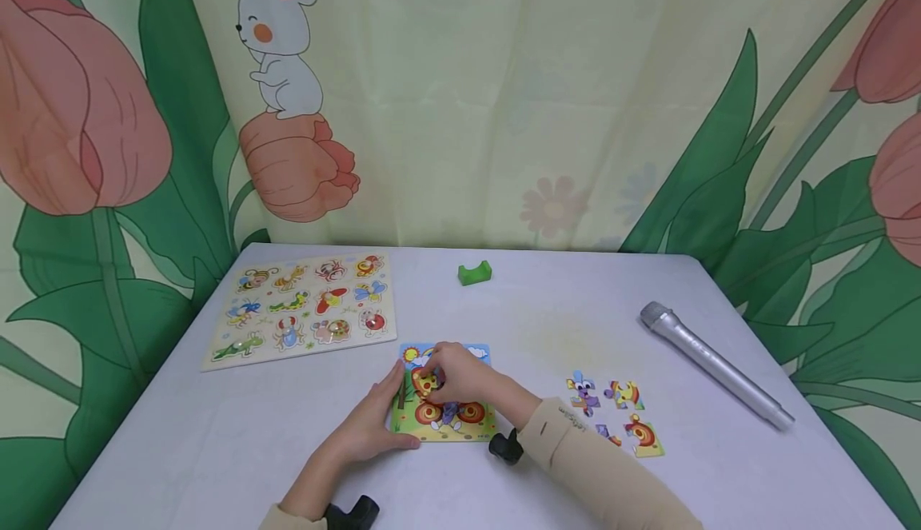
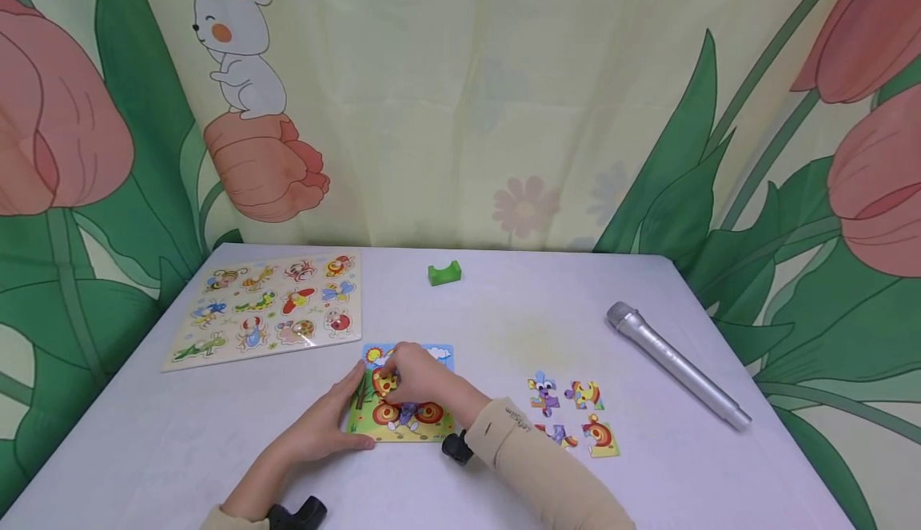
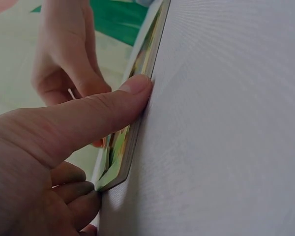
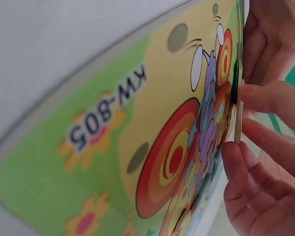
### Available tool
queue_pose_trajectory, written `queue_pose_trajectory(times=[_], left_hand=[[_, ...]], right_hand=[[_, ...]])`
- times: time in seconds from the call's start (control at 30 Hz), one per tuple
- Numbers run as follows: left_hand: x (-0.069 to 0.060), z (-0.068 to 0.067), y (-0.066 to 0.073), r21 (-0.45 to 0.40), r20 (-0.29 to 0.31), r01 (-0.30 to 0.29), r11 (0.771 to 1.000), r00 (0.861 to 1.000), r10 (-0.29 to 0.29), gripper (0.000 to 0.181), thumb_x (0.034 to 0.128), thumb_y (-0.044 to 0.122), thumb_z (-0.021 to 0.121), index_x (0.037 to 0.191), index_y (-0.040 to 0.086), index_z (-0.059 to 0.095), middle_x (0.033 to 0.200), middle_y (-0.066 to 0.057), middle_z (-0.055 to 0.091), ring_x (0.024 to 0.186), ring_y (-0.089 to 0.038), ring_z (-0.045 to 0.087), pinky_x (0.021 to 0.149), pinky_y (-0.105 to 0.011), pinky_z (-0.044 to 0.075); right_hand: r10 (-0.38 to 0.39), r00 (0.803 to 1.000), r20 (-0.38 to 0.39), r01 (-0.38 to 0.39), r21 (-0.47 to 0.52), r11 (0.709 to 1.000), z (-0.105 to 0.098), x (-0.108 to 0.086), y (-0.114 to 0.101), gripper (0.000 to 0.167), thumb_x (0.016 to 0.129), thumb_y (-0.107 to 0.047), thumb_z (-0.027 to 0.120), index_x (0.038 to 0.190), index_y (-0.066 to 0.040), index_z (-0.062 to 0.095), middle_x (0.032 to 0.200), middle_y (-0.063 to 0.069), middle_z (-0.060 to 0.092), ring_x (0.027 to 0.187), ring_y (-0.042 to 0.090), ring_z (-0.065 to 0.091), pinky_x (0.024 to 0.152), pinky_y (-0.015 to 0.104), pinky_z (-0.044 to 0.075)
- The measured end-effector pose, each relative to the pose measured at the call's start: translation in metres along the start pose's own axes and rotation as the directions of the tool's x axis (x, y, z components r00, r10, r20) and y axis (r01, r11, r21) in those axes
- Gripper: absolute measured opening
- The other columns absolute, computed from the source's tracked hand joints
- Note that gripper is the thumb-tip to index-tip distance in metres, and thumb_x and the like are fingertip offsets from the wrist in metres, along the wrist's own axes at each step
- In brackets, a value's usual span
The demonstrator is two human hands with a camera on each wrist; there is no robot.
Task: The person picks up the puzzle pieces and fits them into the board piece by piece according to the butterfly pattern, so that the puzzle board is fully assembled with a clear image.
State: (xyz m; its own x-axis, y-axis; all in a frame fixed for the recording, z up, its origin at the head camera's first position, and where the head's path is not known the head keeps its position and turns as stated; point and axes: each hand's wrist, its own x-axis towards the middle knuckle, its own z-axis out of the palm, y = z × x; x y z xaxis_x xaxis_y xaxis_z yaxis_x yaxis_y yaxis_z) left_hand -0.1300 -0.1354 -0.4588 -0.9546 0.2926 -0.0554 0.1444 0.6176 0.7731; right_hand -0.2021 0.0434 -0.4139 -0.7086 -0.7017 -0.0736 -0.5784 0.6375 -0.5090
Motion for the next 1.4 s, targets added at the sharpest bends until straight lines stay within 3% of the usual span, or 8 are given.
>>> queue_pose_trajectory(times=[0.37,0.53,0.8,0.93,1.07,1.23,1.4], left_hand=[[-0.001,-0.002,0.005,-0.001,-0.005,0.012,1.000,1.000,-0.012,0.109,0.0639,0.031,0.083,0.146,0.003,0.016,0.151,-0.015,0.014,0.135,-0.040,0.015,0.108,-0.054,0.013],[-0.002,0.000,0.004,-0.010,-0.002,0.011,1.000,1.000,-0.011,0.110,0.0634,0.031,0.083,0.145,0.002,0.016,0.151,-0.016,0.014,0.135,-0.039,0.015,0.108,-0.054,0.012],[-0.003,0.001,0.003,-0.018,0.000,0.005,1.000,1.000,-0.005,0.110,0.0633,0.032,0.083,0.145,0.001,0.017,0.151,-0.016,0.014,0.135,-0.038,0.015,0.108,-0.053,0.011],[-0.003,0.000,0.002,-0.011,-0.002,0.003,1.000,1.000,-0.003,0.109,0.0639,0.033,0.082,0.145,0.001,0.016,0.151,-0.016,0.014,0.135,-0.037,0.015,0.109,-0.053,0.011],[-0.003,-0.001,0.002,-0.002,-0.005,0.001,1.000,1.000,-0.001,0.109,0.0635,0.032,0.083,0.145,0.000,0.017,0.150,-0.016,0.014,0.135,-0.038,0.015,0.108,-0.053,0.011],[-0.002,0.000,0.003,-0.003,-0.008,0.007,1.000,1.000,-0.007,0.109,0.0627,0.032,0.083,0.145,0.001,0.018,0.150,-0.017,0.015,0.134,-0.042,0.016,0.107,-0.055,0.013],[-0.002,0.000,0.003,0.008,-0.009,-0.002,1.000,1.000,0.002,0.109,0.0631,0.032,0.083,0.145,0.001,0.017,0.150,-0.016,0.015,0.135,-0.038,0.015,0.108,-0.053,0.011]], right_hand=[[0.063,0.998,0.005,-0.062,-0.023,0.998,0.003,0.001,-0.006,0.031,0.072,-0.020,0.078,0.098,-0.006,0.072,0.099,0.002,0.061,0.082,0.007,0.050,0.066,0.013,0.046],[0.098,0.995,0.011,-0.097,-0.074,0.993,0.005,0.001,-0.012,0.027,0.073,-0.019,0.078,0.096,-0.006,0.072,0.098,0.001,0.060,0.078,0.005,0.050,0.063,0.013,0.046],[0.080,0.997,0.019,-0.076,-0.161,0.984,0.007,-0.001,-0.017,0.025,0.075,-0.019,0.076,0.094,-0.005,0.073,0.094,0.000,0.057,0.073,0.006,0.047,0.063,0.013,0.045],[0.053,0.998,0.029,-0.049,-0.131,0.990,0.004,-0.002,-0.014,0.030,0.075,-0.022,0.076,0.100,-0.006,0.072,0.098,0.000,0.060,0.082,0.007,0.050,0.069,0.014,0.046],[0.032,0.998,0.052,-0.031,-0.012,0.999,-0.001,-0.005,-0.007,0.037,0.075,-0.022,0.076,0.107,-0.005,0.068,0.095,0.000,0.062,0.081,0.010,0.053,0.065,0.015,0.046],[0.024,0.998,0.049,-0.031,0.136,0.990,-0.013,-0.012,0.001,0.038,0.076,-0.019,0.075,0.111,-0.006,0.066,0.101,0.002,0.063,0.088,0.015,0.058,0.067,0.016,0.047],[-0.008,1.000,0.013,0.005,0.195,0.981,-0.024,-0.023,0.011,0.038,0.077,-0.020,0.074,0.111,-0.005,0.065,0.103,0.007,0.062,0.091,0.020,0.058,0.070,0.022,0.051]])
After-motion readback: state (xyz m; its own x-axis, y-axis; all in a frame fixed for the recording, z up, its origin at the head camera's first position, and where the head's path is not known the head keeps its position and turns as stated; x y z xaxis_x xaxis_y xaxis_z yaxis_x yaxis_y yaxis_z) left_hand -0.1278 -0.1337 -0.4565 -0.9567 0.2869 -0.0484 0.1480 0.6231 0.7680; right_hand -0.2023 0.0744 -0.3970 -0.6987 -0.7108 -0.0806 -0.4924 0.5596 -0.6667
